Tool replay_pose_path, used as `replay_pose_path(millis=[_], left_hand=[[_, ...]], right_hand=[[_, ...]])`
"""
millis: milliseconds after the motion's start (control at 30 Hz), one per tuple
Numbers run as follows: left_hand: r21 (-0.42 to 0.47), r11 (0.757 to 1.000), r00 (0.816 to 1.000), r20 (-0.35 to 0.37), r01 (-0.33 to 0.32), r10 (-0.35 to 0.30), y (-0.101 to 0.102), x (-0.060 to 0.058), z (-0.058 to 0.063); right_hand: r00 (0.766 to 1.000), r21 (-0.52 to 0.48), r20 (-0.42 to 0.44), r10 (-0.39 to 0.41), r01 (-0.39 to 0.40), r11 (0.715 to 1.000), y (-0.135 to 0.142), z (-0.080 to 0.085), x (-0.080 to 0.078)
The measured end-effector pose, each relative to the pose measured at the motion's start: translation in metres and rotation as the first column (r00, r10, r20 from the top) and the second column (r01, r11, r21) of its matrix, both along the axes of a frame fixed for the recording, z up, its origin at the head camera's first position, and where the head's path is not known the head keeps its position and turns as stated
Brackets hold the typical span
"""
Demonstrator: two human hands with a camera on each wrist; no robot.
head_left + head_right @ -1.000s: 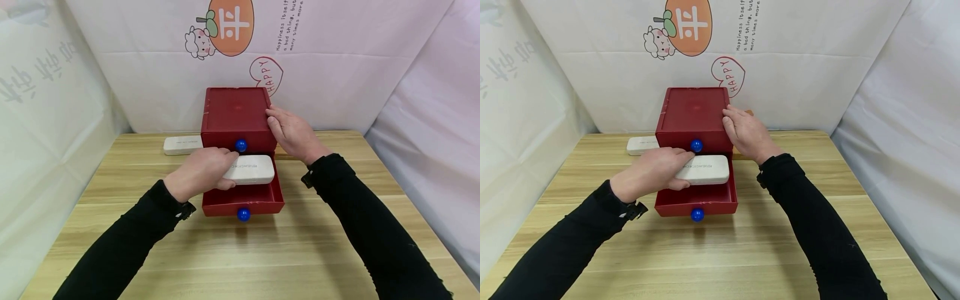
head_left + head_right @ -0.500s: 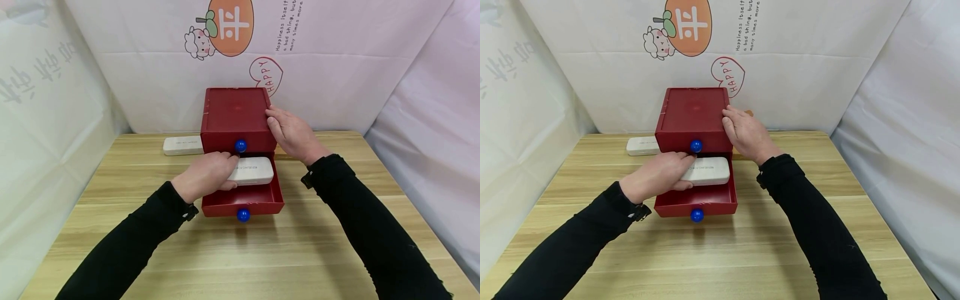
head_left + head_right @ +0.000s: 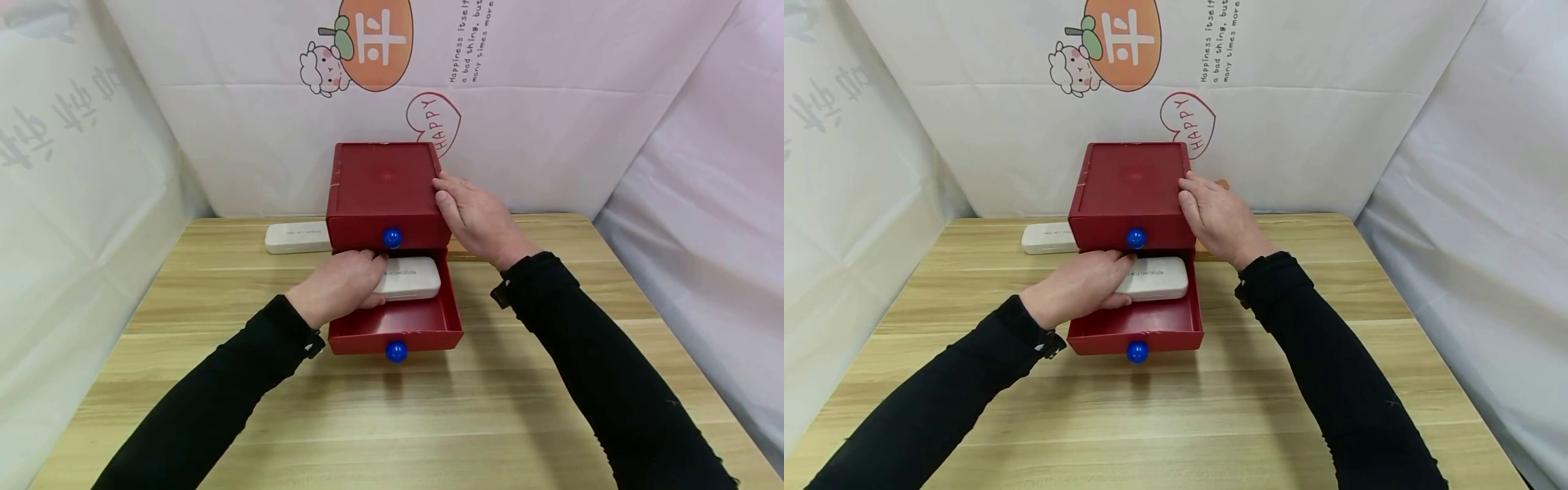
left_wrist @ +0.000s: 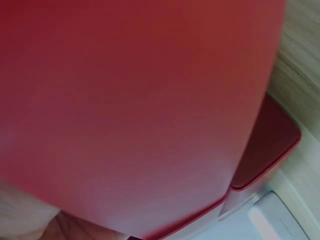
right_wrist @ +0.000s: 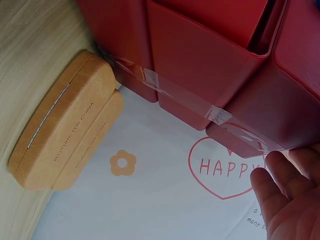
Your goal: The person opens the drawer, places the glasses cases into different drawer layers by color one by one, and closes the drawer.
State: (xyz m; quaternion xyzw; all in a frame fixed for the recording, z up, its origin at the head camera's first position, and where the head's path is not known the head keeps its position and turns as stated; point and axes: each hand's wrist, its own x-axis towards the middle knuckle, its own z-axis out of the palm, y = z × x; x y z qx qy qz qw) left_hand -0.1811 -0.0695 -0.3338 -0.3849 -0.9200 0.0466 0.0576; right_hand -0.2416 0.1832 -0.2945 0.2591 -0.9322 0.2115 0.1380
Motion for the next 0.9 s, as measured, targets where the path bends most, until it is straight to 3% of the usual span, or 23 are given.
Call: replay_pose_path(millis=[500, 900], left_hand=[[-0.023, 0.999, 0.999, -0.042, -0.025, 0.024, 0.0, -0.006, -0.01], [0.083, 0.996, 0.995, -0.098, 0.032, -0.024, -0.003, 0.001, -0.011]], right_hand=[[1.0, -0.005, 0.002, 0.01, -0.01, 1.0, -0.001, 0.001, -0.001], [1.0, -0.012, 0.009, 0.003, -0.003, 1.0, -0.001, -0.001, -0.001]])
